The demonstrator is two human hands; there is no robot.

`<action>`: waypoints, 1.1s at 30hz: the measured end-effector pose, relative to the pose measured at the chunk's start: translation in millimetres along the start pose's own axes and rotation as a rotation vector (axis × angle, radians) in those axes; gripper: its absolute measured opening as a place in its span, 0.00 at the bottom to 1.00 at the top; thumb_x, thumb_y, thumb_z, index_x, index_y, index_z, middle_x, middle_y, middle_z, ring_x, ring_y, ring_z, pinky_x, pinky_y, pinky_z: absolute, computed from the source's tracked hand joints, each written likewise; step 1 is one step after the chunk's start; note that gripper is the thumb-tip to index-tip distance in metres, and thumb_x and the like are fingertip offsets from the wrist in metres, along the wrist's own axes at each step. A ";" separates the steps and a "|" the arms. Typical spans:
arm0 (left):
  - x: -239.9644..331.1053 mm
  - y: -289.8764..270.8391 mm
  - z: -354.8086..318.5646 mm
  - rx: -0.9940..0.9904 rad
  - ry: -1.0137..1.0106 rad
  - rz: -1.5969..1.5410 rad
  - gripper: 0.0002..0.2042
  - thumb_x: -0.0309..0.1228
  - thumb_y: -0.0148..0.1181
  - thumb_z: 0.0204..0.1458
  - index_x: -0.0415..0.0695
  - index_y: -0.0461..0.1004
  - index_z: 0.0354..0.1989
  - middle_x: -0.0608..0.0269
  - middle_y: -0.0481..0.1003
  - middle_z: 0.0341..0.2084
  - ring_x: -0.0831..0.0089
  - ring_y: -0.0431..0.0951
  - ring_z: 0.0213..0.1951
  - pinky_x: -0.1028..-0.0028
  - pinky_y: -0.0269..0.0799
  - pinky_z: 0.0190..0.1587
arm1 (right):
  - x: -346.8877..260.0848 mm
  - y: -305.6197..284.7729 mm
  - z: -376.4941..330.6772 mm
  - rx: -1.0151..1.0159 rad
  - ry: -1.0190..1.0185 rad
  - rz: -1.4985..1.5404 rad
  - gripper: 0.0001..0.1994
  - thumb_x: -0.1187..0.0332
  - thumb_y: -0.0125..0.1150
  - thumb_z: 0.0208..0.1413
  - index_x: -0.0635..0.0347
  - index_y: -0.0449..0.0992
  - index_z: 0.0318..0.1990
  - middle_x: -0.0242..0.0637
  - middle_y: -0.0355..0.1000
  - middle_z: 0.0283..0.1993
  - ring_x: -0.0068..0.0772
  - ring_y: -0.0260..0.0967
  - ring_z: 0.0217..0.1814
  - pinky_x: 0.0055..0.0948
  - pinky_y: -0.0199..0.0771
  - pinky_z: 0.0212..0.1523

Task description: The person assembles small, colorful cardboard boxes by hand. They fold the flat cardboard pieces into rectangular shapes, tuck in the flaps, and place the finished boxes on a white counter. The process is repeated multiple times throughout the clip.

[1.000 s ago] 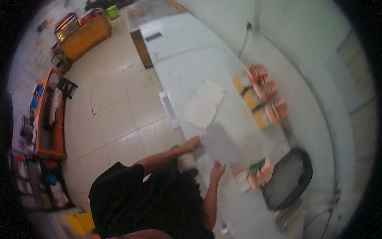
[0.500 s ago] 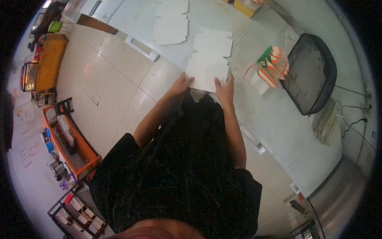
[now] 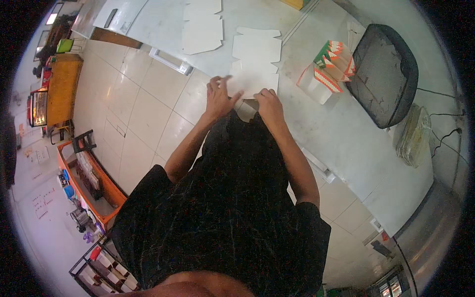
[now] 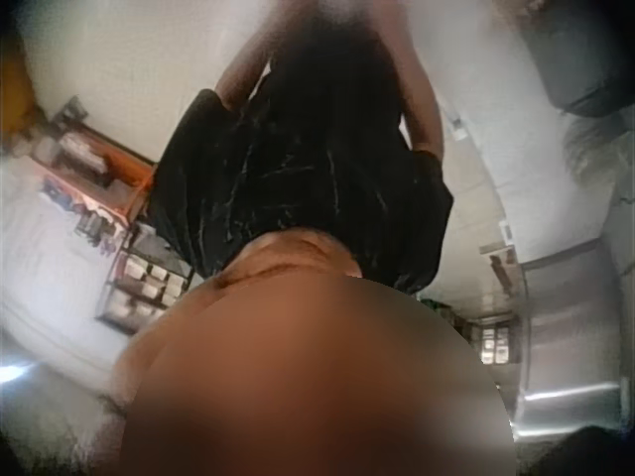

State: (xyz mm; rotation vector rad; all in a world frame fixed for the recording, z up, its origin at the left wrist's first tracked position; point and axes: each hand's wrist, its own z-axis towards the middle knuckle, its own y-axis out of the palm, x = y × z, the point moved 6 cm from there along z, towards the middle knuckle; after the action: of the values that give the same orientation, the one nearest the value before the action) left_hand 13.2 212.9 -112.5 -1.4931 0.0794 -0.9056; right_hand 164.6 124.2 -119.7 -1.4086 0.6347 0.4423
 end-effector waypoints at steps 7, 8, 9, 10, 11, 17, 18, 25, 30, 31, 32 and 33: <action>-19.9 44.2 12.1 -0.469 0.162 -0.094 0.12 0.42 0.57 0.56 0.45 0.75 0.35 0.61 0.74 0.34 0.57 0.75 0.41 0.62 0.73 0.41 | 38.8 27.1 26.1 -0.356 0.224 0.011 0.08 0.65 0.60 0.53 0.61 0.77 0.34 0.44 0.73 0.34 0.48 0.69 0.43 0.40 0.72 0.44; -23.9 46.7 16.6 -0.519 0.052 -0.084 0.12 0.41 0.57 0.56 0.45 0.74 0.34 0.59 0.74 0.32 0.55 0.76 0.39 0.59 0.72 0.39 | 45.7 28.0 31.1 -0.319 0.287 0.008 0.10 0.63 0.62 0.52 0.60 0.76 0.35 0.44 0.72 0.36 0.48 0.69 0.44 0.40 0.72 0.44; -23.7 45.5 18.2 -0.565 -0.065 -0.076 0.11 0.40 0.57 0.55 0.45 0.73 0.33 0.58 0.74 0.31 0.53 0.76 0.38 0.56 0.72 0.36 | 47.6 27.7 35.9 -0.288 0.345 0.003 0.12 0.61 0.64 0.51 0.60 0.75 0.37 0.44 0.72 0.37 0.47 0.69 0.45 0.41 0.72 0.44; -23.7 47.2 20.8 -0.469 -0.045 -0.072 0.11 0.40 0.57 0.55 0.44 0.73 0.33 0.57 0.74 0.31 0.52 0.76 0.37 0.55 0.72 0.36 | 48.8 27.3 37.3 -0.257 0.404 -0.001 0.15 0.59 0.66 0.51 0.59 0.75 0.39 0.44 0.71 0.38 0.47 0.69 0.46 0.41 0.72 0.43; -25.8 51.7 23.0 -0.372 -0.025 -0.069 0.11 0.40 0.57 0.55 0.44 0.73 0.32 0.56 0.74 0.32 0.51 0.76 0.37 0.55 0.72 0.35 | 48.1 21.7 38.0 -0.170 0.423 -0.123 0.18 0.57 0.68 0.49 0.59 0.74 0.41 0.44 0.70 0.40 0.48 0.68 0.47 0.42 0.72 0.43; -17.6 48.1 21.6 -0.215 0.068 -0.091 0.11 0.37 0.57 0.56 0.41 0.72 0.38 0.54 0.74 0.36 0.50 0.74 0.39 0.57 0.70 0.40 | 41.0 1.4 23.9 0.102 0.368 -0.189 0.32 0.53 0.73 0.41 0.57 0.69 0.53 0.46 0.65 0.51 0.51 0.62 0.56 0.47 0.68 0.52; -16.0 43.9 21.1 -0.190 0.143 -0.136 0.10 0.35 0.58 0.55 0.41 0.72 0.38 0.54 0.74 0.36 0.51 0.74 0.40 0.58 0.70 0.41 | 39.6 -3.5 18.8 0.145 0.248 -0.135 0.34 0.54 0.74 0.41 0.56 0.68 0.55 0.46 0.64 0.54 0.51 0.60 0.59 0.48 0.65 0.55; -9.0 2.1 -13.6 -0.275 0.361 -0.444 0.05 0.28 0.60 0.53 0.43 0.71 0.35 0.59 0.73 0.34 0.56 0.72 0.41 0.61 0.68 0.45 | 33.3 -25.8 -20.0 -0.009 -0.205 -0.205 0.31 0.63 0.66 0.46 0.46 0.67 0.62 0.29 0.58 0.69 0.40 0.50 0.72 0.44 0.53 0.68; 0.4 -15.4 -30.5 -0.494 0.369 -0.490 0.14 0.34 0.67 0.47 0.46 0.73 0.40 0.60 0.74 0.42 0.57 0.71 0.50 0.62 0.67 0.51 | 17.4 -22.5 -26.1 -0.114 -0.371 -0.104 0.25 0.77 0.49 0.51 0.51 0.72 0.58 0.31 0.68 0.62 0.41 0.61 0.66 0.39 0.59 0.65; 1.3 -19.6 -28.5 -0.488 0.412 -0.421 0.18 0.36 0.69 0.44 0.47 0.73 0.43 0.60 0.74 0.45 0.58 0.70 0.52 0.62 0.66 0.53 | 18.0 -21.7 -28.8 -0.146 -0.374 -0.067 0.26 0.81 0.48 0.49 0.52 0.73 0.57 0.33 0.68 0.62 0.43 0.61 0.65 0.39 0.60 0.65; 0.2 -22.4 -23.6 -0.482 0.454 -0.351 0.23 0.38 0.71 0.42 0.48 0.72 0.47 0.60 0.73 0.48 0.58 0.69 0.54 0.61 0.66 0.55 | 21.5 -21.0 -32.1 -0.137 -0.373 -0.031 0.25 0.80 0.48 0.49 0.52 0.73 0.57 0.34 0.68 0.62 0.44 0.61 0.64 0.38 0.61 0.64; -1.1 -22.1 -18.5 -0.478 0.498 -0.281 0.27 0.41 0.73 0.39 0.49 0.72 0.50 0.60 0.72 0.51 0.58 0.69 0.56 0.61 0.65 0.57 | 27.0 -19.2 -37.0 -0.127 -0.369 0.004 0.25 0.79 0.49 0.50 0.53 0.74 0.57 0.34 0.69 0.61 0.44 0.62 0.63 0.38 0.62 0.63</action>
State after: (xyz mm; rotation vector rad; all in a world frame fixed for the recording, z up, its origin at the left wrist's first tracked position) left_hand -8.3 202.3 -96.5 -1.7041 0.4881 -1.5551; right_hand 192.0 82.9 -124.0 -1.3977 0.3136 0.7358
